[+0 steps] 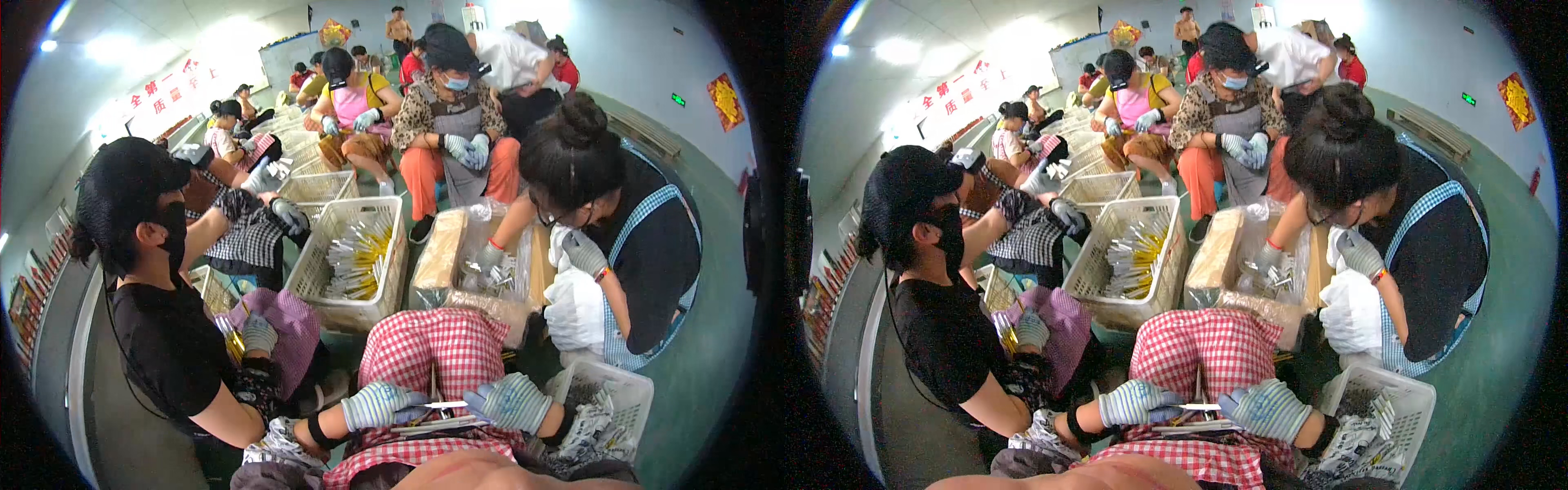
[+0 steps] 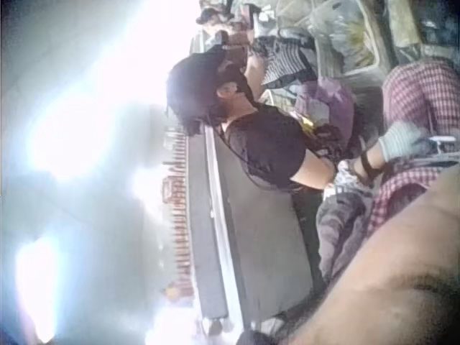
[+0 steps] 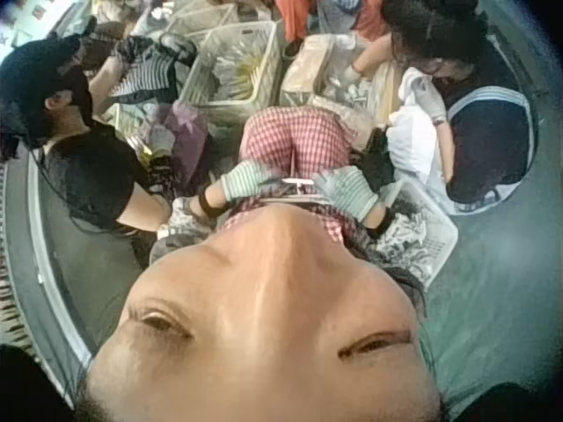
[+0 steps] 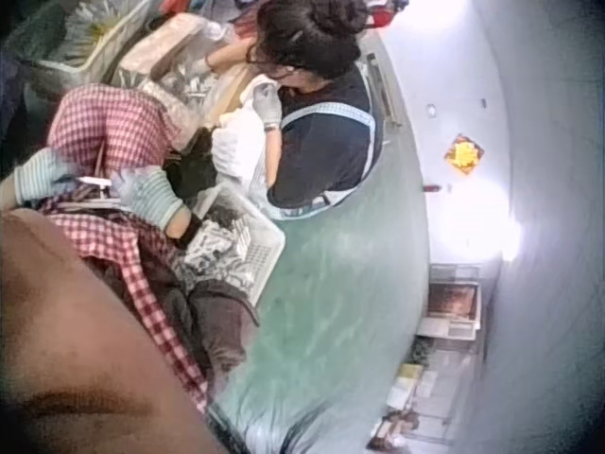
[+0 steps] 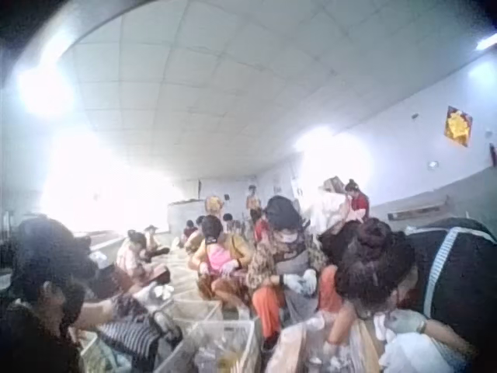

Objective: Assembling small electronic components (vape pens) by inserting inner parts into plastic casings and organizing them into baskets.

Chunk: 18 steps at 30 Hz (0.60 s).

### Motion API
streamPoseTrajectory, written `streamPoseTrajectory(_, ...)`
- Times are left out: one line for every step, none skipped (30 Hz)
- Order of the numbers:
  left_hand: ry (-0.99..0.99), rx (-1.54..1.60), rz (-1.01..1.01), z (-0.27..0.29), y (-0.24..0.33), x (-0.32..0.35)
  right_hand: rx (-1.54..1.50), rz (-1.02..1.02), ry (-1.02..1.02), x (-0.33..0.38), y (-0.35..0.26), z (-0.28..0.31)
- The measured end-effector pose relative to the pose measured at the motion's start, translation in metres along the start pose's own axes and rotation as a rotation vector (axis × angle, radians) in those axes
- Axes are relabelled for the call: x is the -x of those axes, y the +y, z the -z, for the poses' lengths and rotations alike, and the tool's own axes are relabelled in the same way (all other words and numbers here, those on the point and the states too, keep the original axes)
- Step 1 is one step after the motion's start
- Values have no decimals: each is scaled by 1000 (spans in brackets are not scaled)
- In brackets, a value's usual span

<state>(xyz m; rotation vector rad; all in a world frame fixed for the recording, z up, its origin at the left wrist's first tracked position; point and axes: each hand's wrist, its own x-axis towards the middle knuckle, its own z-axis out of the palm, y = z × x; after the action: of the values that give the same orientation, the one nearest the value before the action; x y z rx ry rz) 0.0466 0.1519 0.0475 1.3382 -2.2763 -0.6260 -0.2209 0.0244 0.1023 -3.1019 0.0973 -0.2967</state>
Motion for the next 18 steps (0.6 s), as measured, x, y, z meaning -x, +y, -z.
streamPoseTrajectory(4, -57, -8, -1, 5, -1, 14, 26, -17, 1, -4, 1)
streamPoseTrajectory(-7, -49, -8, -4, 3, -1, 18, 14, -42, 2, -5, -8)
streamPoseTrajectory(-17, -41, -8, -8, 2, 1, 1, 12, -54, 6, -11, -10)
streamPoseTrajectory(-51, -35, 20, -7, 5, -1, -51, -21, -68, 6, -11, -12)
streamPoseTrajectory(-52, -30, 21, -8, 5, -1, -102, -53, -83, 6, -10, -13)
streamPoseTrajectory(-72, -72, -8, -11, 4, 0, -223, -52, -142, 7, -8, -17)
streamPoseTrajectory(-88, -116, -28, -14, 5, 3, -225, -43, -145, 7, -8, -18)
streamPoseTrajectory(-118, -154, -21, -16, 6, 4, -323, -113, -226, 4, -10, -18)
streamPoseTrajectory(-112, -155, -13, -18, 5, 4, -419, -182, -308, 1, -11, -19)
streamPoseTrajectory(-51, -217, -55, -22, 2, 2, -488, -270, -454, -3, -9, -22)
streamPoseTrajectory(3, -273, -106, -22, 3, 0, -490, -271, -457, -3, -11, -28)
streamPoseTrajectory(-58, -265, -76, -17, 6, 0, -594, -317, -415, -2, -13, -36)
streamPoseTrajectory(-58, -265, -108, -11, 6, -10, -682, -391, -358, 3, -13, -42)
streamPoseTrajectory(-47, -281, -98, -9, 8, -11, -828, -418, -338, 5, -8, -57)
streamPoseTrajectory(-35, -296, -89, -9, 9, -12, -828, -417, -339, 8, -4, -64)
streamPoseTrajectory(-24, -323, -82, -8, 8, -13, -923, -376, -276, 6, 0, -65)
streamPoseTrajectory(-20, -323, -78, -6, 9, -17, -1017, -337, -213, 6, 3, -65)
streamPoseTrajectory(-41, -342, -61, -2, 9, -23, -927, -339, -247, 6, 9, -62)
